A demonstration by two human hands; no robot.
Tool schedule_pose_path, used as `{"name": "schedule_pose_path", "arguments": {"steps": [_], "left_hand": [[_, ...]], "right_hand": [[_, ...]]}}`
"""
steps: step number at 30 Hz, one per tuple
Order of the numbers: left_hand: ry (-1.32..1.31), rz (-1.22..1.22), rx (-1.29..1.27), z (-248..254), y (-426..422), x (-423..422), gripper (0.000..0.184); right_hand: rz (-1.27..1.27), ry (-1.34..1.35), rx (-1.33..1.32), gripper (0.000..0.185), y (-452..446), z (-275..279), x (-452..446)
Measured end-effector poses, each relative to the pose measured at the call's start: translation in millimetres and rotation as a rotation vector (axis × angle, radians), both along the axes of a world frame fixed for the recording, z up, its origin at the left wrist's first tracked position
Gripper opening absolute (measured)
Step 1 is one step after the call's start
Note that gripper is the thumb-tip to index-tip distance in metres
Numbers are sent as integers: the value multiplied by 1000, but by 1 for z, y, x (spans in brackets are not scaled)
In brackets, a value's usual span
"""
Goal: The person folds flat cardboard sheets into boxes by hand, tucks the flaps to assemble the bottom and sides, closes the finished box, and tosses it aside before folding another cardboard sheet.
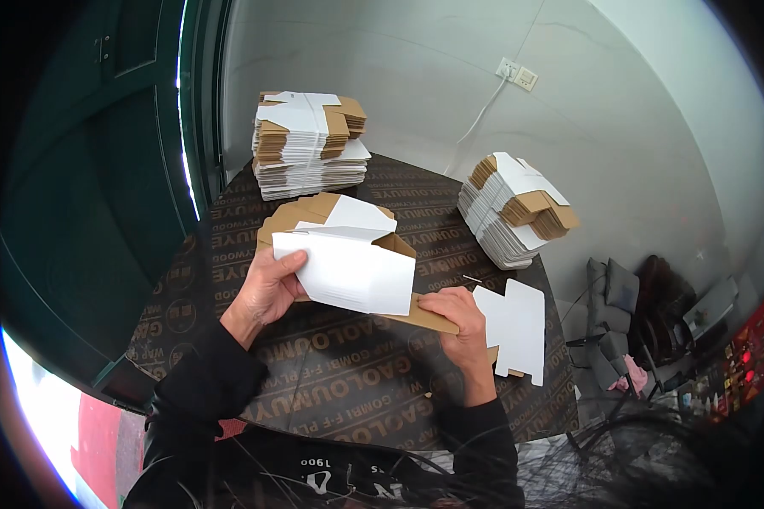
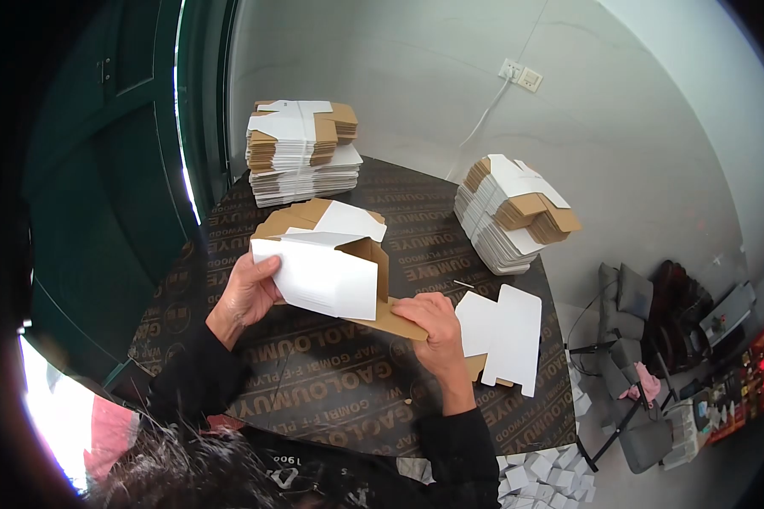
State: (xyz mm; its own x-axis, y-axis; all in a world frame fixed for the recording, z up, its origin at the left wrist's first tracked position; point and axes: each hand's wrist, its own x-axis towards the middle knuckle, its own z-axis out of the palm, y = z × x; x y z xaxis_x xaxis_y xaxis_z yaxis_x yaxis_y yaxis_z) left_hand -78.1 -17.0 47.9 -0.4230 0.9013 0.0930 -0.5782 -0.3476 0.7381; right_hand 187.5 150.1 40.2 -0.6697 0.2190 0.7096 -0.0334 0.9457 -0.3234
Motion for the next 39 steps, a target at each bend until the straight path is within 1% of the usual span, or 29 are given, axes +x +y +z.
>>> {"name": "schedule_pose_path", "arguments": {"steps": [2,6,7,11,12,16,17,18,19,21,22,26,27,31,32,34,36,37,39], "left_hand": [[-2,-10,-2,0,1,-1,62],[686,627,116,-17,9,-12,72],[687,627,116,-18,10,-12,72],[1383,830,-15,-23,11,-1,85],[1384,832,-14,-21,11,3,85],[1935,868,86,-11,7,25,97],[1955,817,98,-14,9,29,100],[1974,766,111,-18,11,32,103],[1976,771,111,-20,12,35,103],[1945,613,179,-20,11,43,102],[1944,620,182,-16,11,48,102],[1829,707,281,7,6,71,78],[1824,706,285,9,7,74,78],[1778,744,396,24,19,73,39],[1776,749,398,30,18,72,39],[1586,516,233,47,9,71,26],[1383,292,78,60,3,70,18],[1382,295,78,62,4,68,18],[1223,172,49,66,4,66,18]], "right_hand": [[15,-6,51,43,2,-5,3],[-68,202,-333,34,-6,-7,7],[-67,203,-333,34,-8,-7,6],[-81,600,-813,27,-16,-6,4],[-79,601,-812,27,-17,-6,5],[-66,501,-985,28,-21,-6,10],[-62,501,-986,28,-24,-3,9],[-55,509,-1055,29,-29,2,6],[-47,518,-1121,30,-34,10,3],[-32,534,-1248,32,-43,27,-4],[-29,534,-1242,32,-48,34,-7],[157,531,-1369,35,-67,55,-21],[151,531,-1365,35,-68,58,-21],[291,380,-1387,36,-71,68,-19],[291,378,-1383,36,-73,71,-17],[142,317,-1091,37,-73,82,-8],[0,257,-797,38,-76,90,-3],[2,255,-794,38,-79,93,-4],[-309,211,-114,39,-85,98,-6]]}}
